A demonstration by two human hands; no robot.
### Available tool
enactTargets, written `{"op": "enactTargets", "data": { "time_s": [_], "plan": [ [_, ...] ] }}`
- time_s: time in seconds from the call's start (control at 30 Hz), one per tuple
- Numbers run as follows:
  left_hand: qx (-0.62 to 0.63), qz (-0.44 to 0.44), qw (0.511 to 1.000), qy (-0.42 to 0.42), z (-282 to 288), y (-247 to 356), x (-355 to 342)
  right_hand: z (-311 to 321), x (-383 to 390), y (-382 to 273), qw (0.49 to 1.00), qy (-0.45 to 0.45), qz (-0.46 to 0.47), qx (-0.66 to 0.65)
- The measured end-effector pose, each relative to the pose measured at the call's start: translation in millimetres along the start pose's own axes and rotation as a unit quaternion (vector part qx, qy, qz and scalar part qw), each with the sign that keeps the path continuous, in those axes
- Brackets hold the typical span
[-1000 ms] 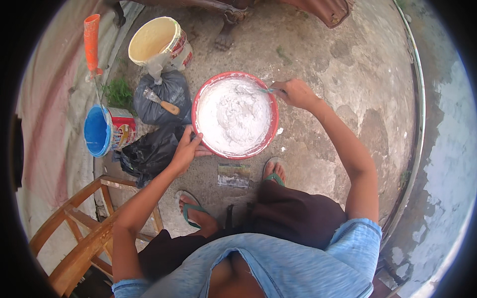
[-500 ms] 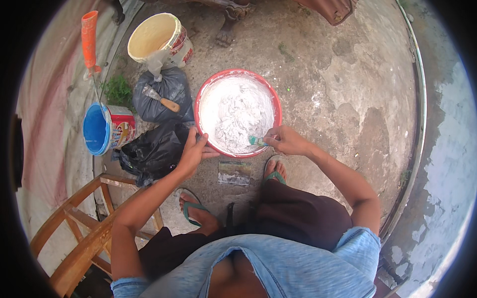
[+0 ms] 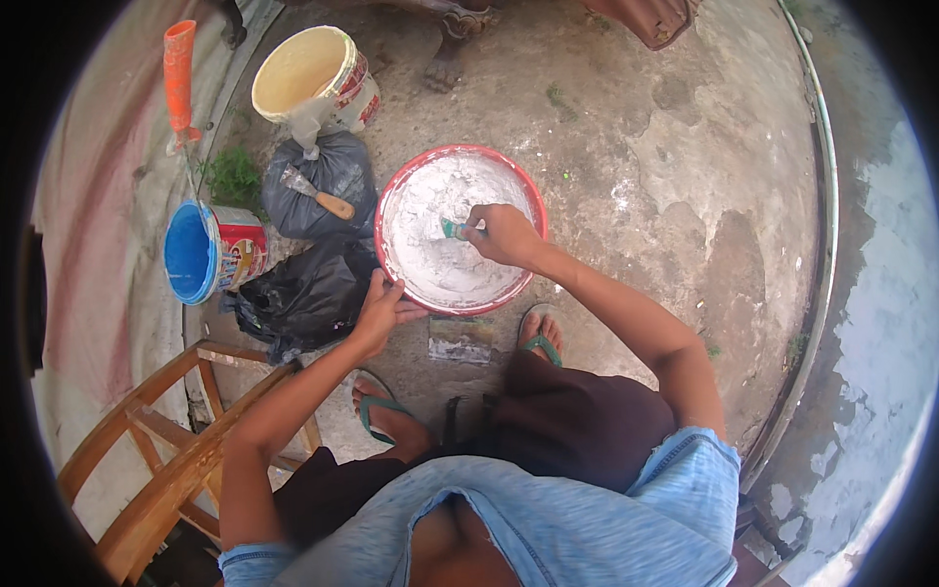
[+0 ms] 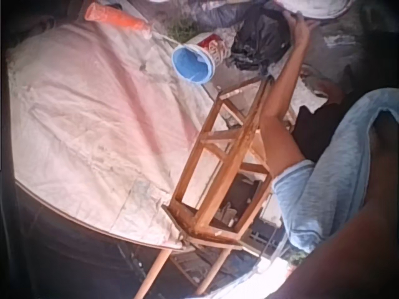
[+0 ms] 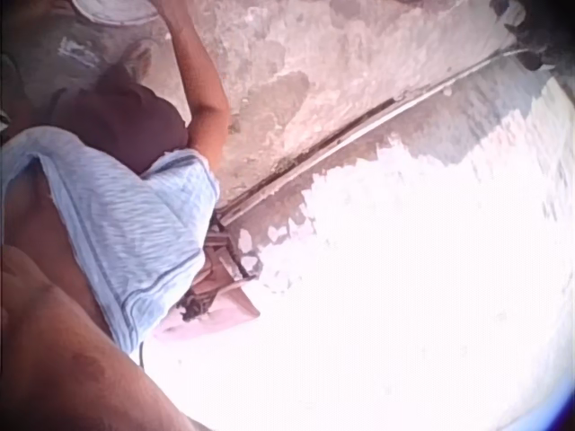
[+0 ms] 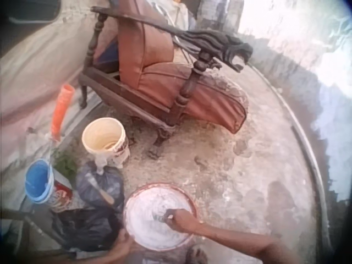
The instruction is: The person mixes a white paste in a red bucket using a green-handled tool. They add a dark powder from a black plastic bag and pour liquid from a blue bucket, then continue stirring until the mixture appears uniform. The person then carries the bucket and tool toward a wall.
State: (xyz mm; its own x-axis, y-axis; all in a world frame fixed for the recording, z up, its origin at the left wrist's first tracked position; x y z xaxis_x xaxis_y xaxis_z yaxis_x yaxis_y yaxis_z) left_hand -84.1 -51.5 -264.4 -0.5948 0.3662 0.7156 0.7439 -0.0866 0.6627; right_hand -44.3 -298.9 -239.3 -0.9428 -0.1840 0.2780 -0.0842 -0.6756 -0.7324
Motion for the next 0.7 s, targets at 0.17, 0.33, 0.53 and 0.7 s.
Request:
{"op": "enactTargets", "data": {
  "time_s": [0.17,0.33,0.53,0.7],
  "plan": [
    [-0.029,-0.025,0.999,-0.004,15,11,-3,11,25,13,0.989,-0.066,0.005,0.134],
    [-0.044,-0.044,0.998,-0.021,8,29,-1,59,40,-9,0.979,-0.012,-0.037,0.2],
    [-0.057,-0.03,0.997,-0.032,5,33,0,41,6,-3,0.96,0.067,-0.008,0.27],
    [-0.058,-0.032,0.997,-0.046,2,37,-3,1,-4,-5,0.962,0.061,0.121,0.238]
  ]
}}
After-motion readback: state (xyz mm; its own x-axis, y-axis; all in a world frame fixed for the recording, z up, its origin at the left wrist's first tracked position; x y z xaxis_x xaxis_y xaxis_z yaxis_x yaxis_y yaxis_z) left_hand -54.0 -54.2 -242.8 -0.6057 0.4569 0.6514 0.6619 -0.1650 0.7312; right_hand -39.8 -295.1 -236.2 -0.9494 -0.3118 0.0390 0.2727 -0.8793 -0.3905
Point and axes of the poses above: each hand's wrist, its own x-axis away from the middle knuckle, its own z-axis out of the back of the hand, y = z × x, the point moved 3 cm from there along -x, towards the middle knuckle, and after that the axes turned 2 degrees about -y, right-handed, at the moved point
